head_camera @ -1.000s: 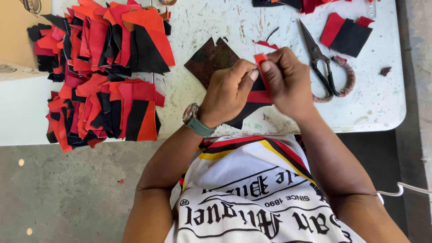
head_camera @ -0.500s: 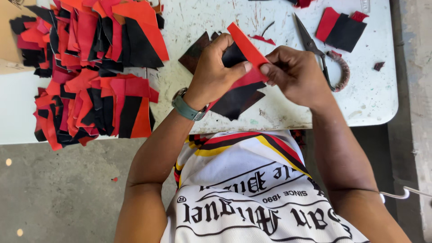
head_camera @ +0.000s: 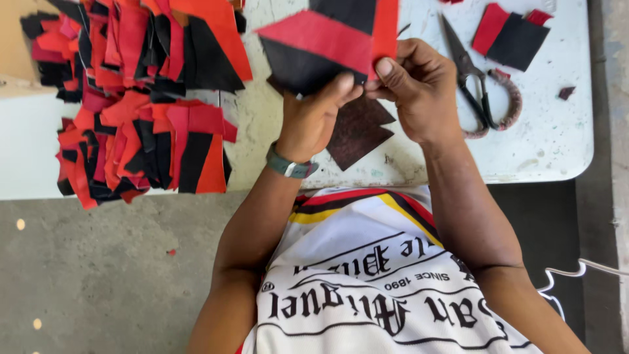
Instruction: The person assembles small red and black leather pieces by hand, aligning and pressing them together on a white table. They repeatedly pick up pieces, fold and press edges, and place finished units into a pile or box.
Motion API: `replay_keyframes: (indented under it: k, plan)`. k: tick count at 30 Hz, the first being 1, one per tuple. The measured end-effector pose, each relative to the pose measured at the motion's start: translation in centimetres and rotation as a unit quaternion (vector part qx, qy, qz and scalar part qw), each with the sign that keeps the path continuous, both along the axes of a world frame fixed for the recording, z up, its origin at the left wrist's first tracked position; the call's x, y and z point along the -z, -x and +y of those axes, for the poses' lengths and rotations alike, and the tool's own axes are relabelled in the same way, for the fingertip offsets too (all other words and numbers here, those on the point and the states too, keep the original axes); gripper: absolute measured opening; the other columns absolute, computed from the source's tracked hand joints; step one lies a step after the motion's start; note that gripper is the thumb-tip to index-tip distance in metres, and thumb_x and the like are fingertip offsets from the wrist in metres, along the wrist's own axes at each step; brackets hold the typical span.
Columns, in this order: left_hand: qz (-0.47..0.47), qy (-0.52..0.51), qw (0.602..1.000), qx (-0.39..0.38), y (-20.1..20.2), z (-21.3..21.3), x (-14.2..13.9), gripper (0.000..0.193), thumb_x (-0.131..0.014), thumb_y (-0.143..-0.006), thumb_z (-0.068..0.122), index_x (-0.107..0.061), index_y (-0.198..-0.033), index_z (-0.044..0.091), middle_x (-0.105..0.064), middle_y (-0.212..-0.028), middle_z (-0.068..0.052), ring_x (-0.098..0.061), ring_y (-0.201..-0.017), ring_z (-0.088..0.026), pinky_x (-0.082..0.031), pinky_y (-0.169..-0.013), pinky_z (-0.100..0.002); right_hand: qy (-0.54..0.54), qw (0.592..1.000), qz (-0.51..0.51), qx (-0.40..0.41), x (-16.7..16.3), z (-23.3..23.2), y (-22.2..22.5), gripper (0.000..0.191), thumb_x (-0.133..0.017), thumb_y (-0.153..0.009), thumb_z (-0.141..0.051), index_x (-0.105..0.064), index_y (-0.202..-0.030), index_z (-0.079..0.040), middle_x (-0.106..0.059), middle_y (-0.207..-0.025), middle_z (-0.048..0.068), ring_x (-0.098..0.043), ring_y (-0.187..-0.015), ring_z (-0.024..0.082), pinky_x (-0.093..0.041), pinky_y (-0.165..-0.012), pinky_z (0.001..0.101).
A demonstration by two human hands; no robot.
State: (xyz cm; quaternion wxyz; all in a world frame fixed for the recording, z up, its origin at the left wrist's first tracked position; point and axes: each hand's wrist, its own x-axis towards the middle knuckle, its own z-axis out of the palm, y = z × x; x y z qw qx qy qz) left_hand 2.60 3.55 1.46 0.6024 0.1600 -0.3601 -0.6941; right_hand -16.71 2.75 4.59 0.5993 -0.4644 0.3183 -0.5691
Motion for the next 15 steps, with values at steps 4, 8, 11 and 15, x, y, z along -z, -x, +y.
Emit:
replay_keyframes:
  k: [4,8,11,15]
  plan:
    - [-0.123,0.034,0.987,-0.1,1.4,-0.4,0.1,0.023,-0.076,-0.098,0.005,-0.067,-0.119,0.0,-0.073,-0.11,-0.007,-0.073,-0.098,-0.016,-0.064,-0.087,-0.035,0.04,0.998,0.03,-0.034,-0.5,0.6,1.2,0.015,-0.074,-0.102,-0.003,-0.067,-0.114,0.002,-0.074,-0.106,0.012,-0.076,-0.094,0.016,-0.065,-0.086,0.0307]
    - [-0.343,0.087,0.904,-0.238,2.4,-0.2,-1.2,0.007,-0.079,-0.096,0.003,-0.075,-0.091,0.001,-0.071,-0.082,-0.001,-0.061,-0.074,-0.007,-0.05,-0.065,-0.025,0.008,0.997,0.074,0.023,0.0,0.6,0.4,0.012,-0.074,-0.102,-0.001,-0.066,-0.11,0.004,-0.074,-0.1,0.012,-0.074,-0.085,0.015,-0.065,-0.079,0.0301]
    - [-0.363,0.065,0.89,-0.267,2.8,-0.4,-1.1,0.009,-0.079,-0.087,0.004,-0.071,-0.082,0.003,-0.07,-0.072,0.003,-0.065,-0.066,-0.004,-0.053,-0.061,-0.023,0.028,0.989,0.139,0.048,0.6,0.7,-0.3,0.01,-0.072,-0.106,0.0,-0.065,-0.11,0.004,-0.073,-0.1,0.012,-0.072,-0.085,0.014,-0.065,-0.078,0.0289]
    - [-0.263,0.051,0.948,-0.174,1.7,-0.5,-0.3,0.015,-0.078,-0.094,0.004,-0.069,-0.105,0.001,-0.073,-0.091,-0.003,-0.069,-0.081,-0.009,-0.058,-0.071,-0.026,-0.029,0.994,0.102,-0.01,0.5,0.2,1.3,0.01,-0.067,-0.105,0.002,-0.065,-0.114,0.003,-0.074,-0.104,0.012,-0.075,-0.089,0.015,-0.065,-0.081,0.0278]
